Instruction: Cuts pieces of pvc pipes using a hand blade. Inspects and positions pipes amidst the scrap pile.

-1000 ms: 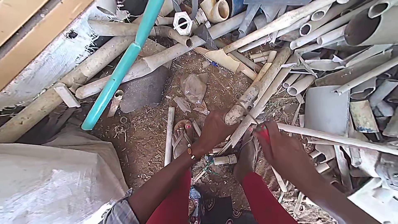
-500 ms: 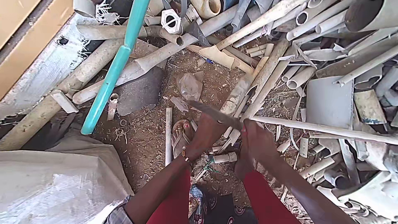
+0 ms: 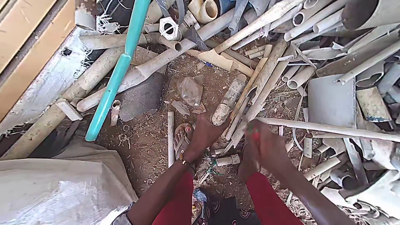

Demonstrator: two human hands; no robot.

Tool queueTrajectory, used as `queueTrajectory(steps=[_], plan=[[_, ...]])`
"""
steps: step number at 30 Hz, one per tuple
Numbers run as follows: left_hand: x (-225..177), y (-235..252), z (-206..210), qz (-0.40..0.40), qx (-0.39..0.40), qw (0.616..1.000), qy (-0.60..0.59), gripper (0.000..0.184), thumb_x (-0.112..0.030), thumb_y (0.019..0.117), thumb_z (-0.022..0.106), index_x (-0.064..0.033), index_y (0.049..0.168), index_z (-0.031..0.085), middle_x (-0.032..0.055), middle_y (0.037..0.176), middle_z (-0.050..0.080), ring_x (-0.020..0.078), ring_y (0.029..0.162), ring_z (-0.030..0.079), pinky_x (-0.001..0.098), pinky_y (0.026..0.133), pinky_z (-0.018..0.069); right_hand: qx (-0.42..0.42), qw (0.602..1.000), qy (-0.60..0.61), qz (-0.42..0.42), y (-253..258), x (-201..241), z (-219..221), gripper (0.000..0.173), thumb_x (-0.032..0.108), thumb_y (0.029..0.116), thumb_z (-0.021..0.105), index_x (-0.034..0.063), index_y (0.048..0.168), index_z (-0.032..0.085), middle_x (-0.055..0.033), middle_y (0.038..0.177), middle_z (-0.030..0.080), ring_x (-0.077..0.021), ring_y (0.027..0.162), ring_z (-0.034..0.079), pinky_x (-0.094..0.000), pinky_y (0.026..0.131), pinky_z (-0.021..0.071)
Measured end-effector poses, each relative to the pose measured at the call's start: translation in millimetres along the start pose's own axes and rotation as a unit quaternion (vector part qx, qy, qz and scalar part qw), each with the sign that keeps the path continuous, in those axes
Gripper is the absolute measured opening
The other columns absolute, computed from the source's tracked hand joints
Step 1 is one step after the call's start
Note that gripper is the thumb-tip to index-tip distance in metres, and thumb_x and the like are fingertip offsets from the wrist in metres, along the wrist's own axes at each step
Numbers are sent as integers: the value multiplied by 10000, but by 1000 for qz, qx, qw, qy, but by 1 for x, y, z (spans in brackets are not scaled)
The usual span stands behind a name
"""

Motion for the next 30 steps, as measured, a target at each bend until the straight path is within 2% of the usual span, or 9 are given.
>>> queueTrajectory(steps=[2,6,10,14,16,19,22,26,30], plan=[[2,-1,1,29,29,999,3,261,-298,837,808,-66,895,703,-27,772,669,11,736,624,252,733,535,26,998,-21,-53,-6,13,2,354,263,1009,450,-6,1117,654,-127,684,601,-280,479,587,-402,398,454],[7,-11,-10,52,55,996,-42,291,-366,811,828,-119,902,704,-105,764,660,-70,714,608,159,696,529,68,990,-18,122,1,-34,-5,440,341,1065,476,-64,1188,596,-148,659,627,-331,546,646,-505,497,522],[-7,-24,-35,7,139,990,19,660,-722,813,680,-135,1115,700,-81,907,677,-19,847,635,240,786,545,60,997,-13,37,-7,-1,-35,559,484,1081,388,-18,1156,625,-92,637,595,-225,464,568,-395,394,445],[-24,-36,-29,48,76,990,109,475,-404,864,722,-21,1145,719,115,989,737,195,924,705,435,851,555,76,986,-128,-81,-18,30,-19,590,522,1053,353,48,1111,700,-120,662,600,-286,464,580,-384,375,422],[-26,-36,-23,22,62,990,125,464,-436,894,700,-19,1098,722,127,943,725,238,897,700,464,814,547,84,986,-144,-28,-10,8,-16,542,474,1047,401,6,1048,675,-160,663,615,-341,474,614,-452,379,455],[-25,-33,-22,-24,65,989,129,497,-485,930,665,-41,1150,709,112,934,719,234,879,697,456,799,552,99,982,-135,84,8,-30,-42,531,443,1075,411,-42,1114,622,-193,669,622,-402,536,637,-547,443,475],[-26,-38,-18,4,51,989,138,516,-453,924,668,-20,1202,710,135,960,736,247,878,714,440,802,568,71,987,-139,34,6,-12,-63,575,472,1081,366,-39,1126,626,-156,628,593,-335,465,586,-471,384,417],[-26,-47,-10,69,27,984,164,485,-442,892,686,5,1071,737,169,923,738,302,886,726,480,801,568,96,979,-174,-46,-7,10,-47,595,531,1055,354,36,1103,679,-153,665,610,-336,465,592,-435,367,415],[-22,-49,-13,50,58,985,154,544,-446,908,674,-11,1234,706,146,983,746,272,895,725,458,822,573,176,955,-179,156,12,-62,-53,530,451,1077,388,-14,1197,613,-257,709,630,-526,653,652,-646,520,470]])
Point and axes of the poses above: each hand's wrist, its own y-axis towards the middle knuckle, its own z-axis out of the palm, x = y × z, the point moved 4 cm from there along y, towards the middle knuckle
